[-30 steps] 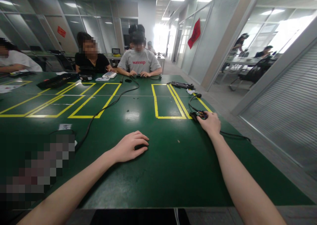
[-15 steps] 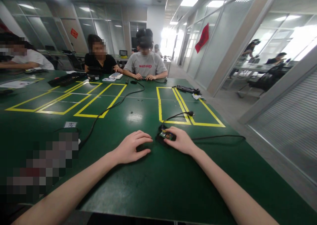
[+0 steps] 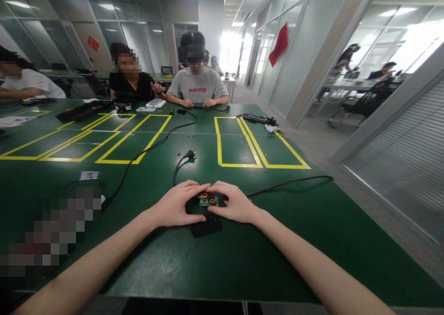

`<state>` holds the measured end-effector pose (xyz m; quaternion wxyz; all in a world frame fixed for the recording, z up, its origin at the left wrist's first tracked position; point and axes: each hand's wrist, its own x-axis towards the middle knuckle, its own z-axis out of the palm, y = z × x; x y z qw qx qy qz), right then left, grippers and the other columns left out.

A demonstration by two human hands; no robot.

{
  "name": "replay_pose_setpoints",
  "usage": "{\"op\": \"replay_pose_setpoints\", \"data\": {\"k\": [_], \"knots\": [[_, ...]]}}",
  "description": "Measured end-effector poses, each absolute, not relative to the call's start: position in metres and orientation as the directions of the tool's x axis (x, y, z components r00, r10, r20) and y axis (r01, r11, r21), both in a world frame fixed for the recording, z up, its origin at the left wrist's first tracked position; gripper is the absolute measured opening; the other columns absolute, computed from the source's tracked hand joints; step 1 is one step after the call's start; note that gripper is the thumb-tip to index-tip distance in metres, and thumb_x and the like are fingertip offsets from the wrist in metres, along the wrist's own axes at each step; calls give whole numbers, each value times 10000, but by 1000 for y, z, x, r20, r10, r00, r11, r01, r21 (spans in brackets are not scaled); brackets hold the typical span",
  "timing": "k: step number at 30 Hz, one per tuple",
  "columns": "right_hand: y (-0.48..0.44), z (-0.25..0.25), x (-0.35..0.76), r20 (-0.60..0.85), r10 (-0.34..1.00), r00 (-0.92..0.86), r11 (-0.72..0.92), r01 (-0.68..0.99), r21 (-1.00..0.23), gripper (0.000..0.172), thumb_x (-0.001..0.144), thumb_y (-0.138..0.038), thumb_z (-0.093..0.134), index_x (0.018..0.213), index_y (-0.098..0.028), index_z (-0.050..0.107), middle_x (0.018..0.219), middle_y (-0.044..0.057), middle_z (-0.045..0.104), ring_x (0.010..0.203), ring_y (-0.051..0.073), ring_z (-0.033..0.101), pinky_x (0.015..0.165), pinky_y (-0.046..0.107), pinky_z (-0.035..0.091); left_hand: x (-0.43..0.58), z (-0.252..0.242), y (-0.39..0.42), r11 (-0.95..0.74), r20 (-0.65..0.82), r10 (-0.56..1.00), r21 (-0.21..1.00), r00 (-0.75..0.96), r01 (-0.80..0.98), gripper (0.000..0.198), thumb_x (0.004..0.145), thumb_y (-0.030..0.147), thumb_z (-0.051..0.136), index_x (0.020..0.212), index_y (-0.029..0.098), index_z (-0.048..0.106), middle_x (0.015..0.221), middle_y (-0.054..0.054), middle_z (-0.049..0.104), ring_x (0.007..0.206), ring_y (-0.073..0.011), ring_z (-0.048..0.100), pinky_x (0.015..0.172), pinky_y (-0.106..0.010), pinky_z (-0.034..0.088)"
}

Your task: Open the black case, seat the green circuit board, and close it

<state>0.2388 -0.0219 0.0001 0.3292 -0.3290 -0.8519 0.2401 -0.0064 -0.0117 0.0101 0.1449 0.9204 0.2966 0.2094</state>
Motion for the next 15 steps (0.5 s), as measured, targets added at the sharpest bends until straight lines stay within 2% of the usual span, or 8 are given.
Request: {"op": "replay_pose_setpoints", "data": {"k": [7, 11, 13, 15], "knots": [[-23, -4, 232, 489, 669, -561, 740, 437, -511, 283, 854, -266, 750, 1129, -239, 690, 1058, 92, 736, 970, 261, 676, 878, 433, 552, -3, 11, -9, -778, 319, 610, 410, 725, 475, 709, 800, 515, 806, 1393, 202, 575, 1311, -125, 675, 1218, -292, 604, 1042, -444, 522], [-23, -3, 233, 487, 657, -575, 752, 452, -480, 452, 773, -275, 804, 1196, -234, 650, 1216, 124, 660, 1134, 300, 618, 987, 489, 508, -6, 14, -8, -792, 363, 597, 411, 715, 452, 481, 832, 431, 771, 1229, 196, 637, 1206, -104, 689, 1127, -273, 627, 978, -409, 543], [-23, -1, 234, 444, 674, -590, 733, 463, -499, 501, 735, -250, 814, 1197, -227, 622, 1202, 115, 657, 1124, 297, 616, 983, 486, 508, -9, 14, -7, -782, 353, 611, 409, 708, 471, 367, 840, 339, 745, 1165, 200, 648, 1167, -89, 674, 1079, -249, 641, 911, -361, 555], [-24, 1, 233, 402, 698, -592, 706, 477, -524, 476, 734, -205, 791, 1173, -221, 607, 1135, 98, 674, 1060, 281, 627, 936, 459, 528, -12, 13, -5, -769, 330, 628, 404, 705, 496, 248, 847, 269, 714, 1082, 206, 666, 1107, -66, 662, 1010, -220, 655, 849, -318, 553]]}}
